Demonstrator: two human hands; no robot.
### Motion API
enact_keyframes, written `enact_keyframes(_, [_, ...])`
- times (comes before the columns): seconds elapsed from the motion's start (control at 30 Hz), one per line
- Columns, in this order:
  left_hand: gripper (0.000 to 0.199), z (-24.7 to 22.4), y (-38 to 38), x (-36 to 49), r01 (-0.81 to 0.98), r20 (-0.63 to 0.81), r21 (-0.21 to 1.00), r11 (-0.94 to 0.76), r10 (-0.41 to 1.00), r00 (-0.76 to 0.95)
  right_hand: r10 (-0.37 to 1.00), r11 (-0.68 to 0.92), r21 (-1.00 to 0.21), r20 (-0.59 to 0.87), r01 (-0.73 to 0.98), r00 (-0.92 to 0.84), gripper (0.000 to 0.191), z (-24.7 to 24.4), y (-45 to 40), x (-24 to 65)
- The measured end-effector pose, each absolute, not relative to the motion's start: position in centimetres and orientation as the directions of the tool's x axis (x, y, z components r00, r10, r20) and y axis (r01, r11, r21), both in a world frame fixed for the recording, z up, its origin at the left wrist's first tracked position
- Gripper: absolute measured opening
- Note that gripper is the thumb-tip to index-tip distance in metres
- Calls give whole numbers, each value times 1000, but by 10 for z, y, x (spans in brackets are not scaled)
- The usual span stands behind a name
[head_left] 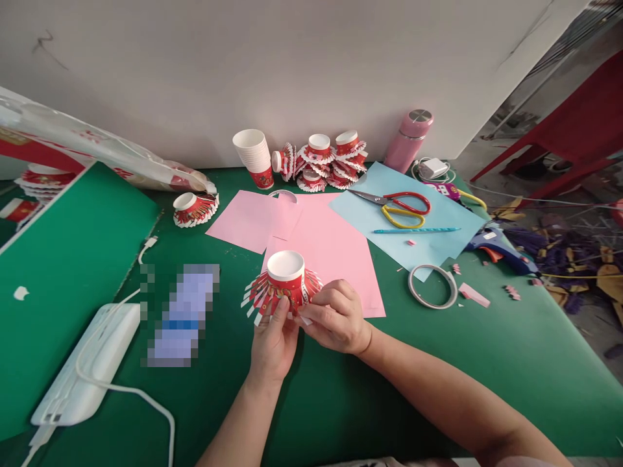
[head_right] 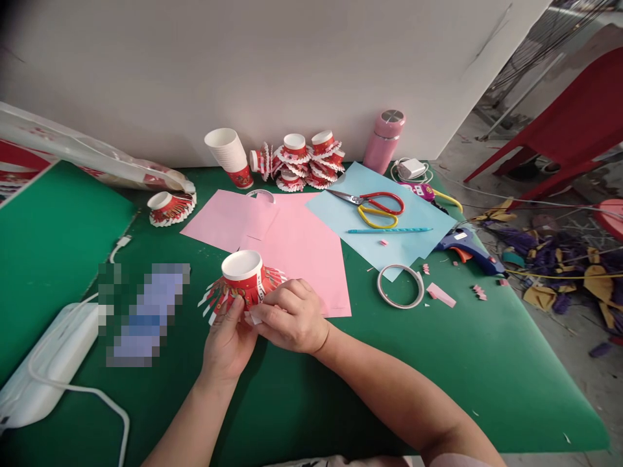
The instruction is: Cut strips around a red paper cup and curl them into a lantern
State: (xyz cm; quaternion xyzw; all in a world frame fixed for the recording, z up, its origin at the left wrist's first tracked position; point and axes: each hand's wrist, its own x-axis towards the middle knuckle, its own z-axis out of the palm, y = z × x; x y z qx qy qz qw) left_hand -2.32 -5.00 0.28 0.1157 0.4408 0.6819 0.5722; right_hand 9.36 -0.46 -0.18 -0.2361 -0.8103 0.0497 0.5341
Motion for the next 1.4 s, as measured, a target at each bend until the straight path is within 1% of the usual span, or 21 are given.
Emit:
enact_keyframes(0.13, [30, 2, -50, -24, -687, -373, 724, 66, 875, -309, 463, 871, -365, 834, 328, -299, 6, -2, -4, 92])
enact_keyframes(0.27, [32, 3, -50, -24, -702, -384, 706, 89, 882, -274, 496, 859, -412, 817, 304, -294, 8, -3, -3, 90])
enact_keyframes(0.33, [30, 4, -49, -24, -712, -388, 697, 87, 881, -272, 527, 844, -454, 800, 287, -285, 6, -3, -2, 90])
enact_keyframes(0.4, [26, 5, -49, -24, -716, -379, 694, 75, 884, -275, 586, 808, -523, 765, 272, -269, 3, -1, -3, 89])
enact_keyframes(0.5, [21, 4, -48, -24, -705, -350, 708, 48, 890, -291, 706, 708, -672, 669, 216, -234, 3, 0, -5, 87])
enact_keyframes(0.63, [26, 1, -48, -24, -686, -339, 727, 38, 888, -310, 868, 479, -871, 452, 112, -205, 5, -1, -7, 84])
enact_keyframes(0.73, [28, -1, -48, -24, -675, -332, 737, 45, 893, -303, 928, 335, -940, 319, 58, -192, 7, -2, -8, 82])
enact_keyframes(0.83, [28, -2, -48, -25, -666, -329, 744, 51, 896, -298, 942, 283, -959, 271, 35, -197, 8, -1, -8, 81])
enact_keyframes(0.9, [28, -2, -48, -25, -665, -342, 745, 60, 890, -303, 938, 293, -955, 278, 46, -206, 8, 0, -8, 81])
enact_keyframes(0.97, [30, -1, -47, -24, -666, -365, 743, 68, 875, -318, 922, 341, -937, 318, 77, -222, 7, 0, -7, 82])
enact_keyframes(1.07, [30, 0, -47, -24, -670, -399, 739, 74, 849, -347, 859, 488, -863, 448, 131, -247, 7, -1, -6, 84])
enact_keyframes(1.13, [29, 1, -46, -23, -669, -414, 739, 79, 836, -359, 784, 612, -772, 562, 173, -265, 5, -2, -5, 85])
enact_keyframes(1.23, [28, 1, -46, -23, -668, -423, 740, 79, 827, -371, 636, 772, -590, 701, 237, -322, 4, -3, -4, 87])
enact_keyframes(1.3, [27, 0, -46, -23, -668, -421, 741, 68, 823, -383, 562, 827, -489, 739, 277, -371, 3, -3, -3, 88])
enact_keyframes(1.4, [29, -1, -47, -22, -661, -408, 749, 37, 812, -417, 528, 843, -406, 746, 353, -406, 4, -2, -3, 89])
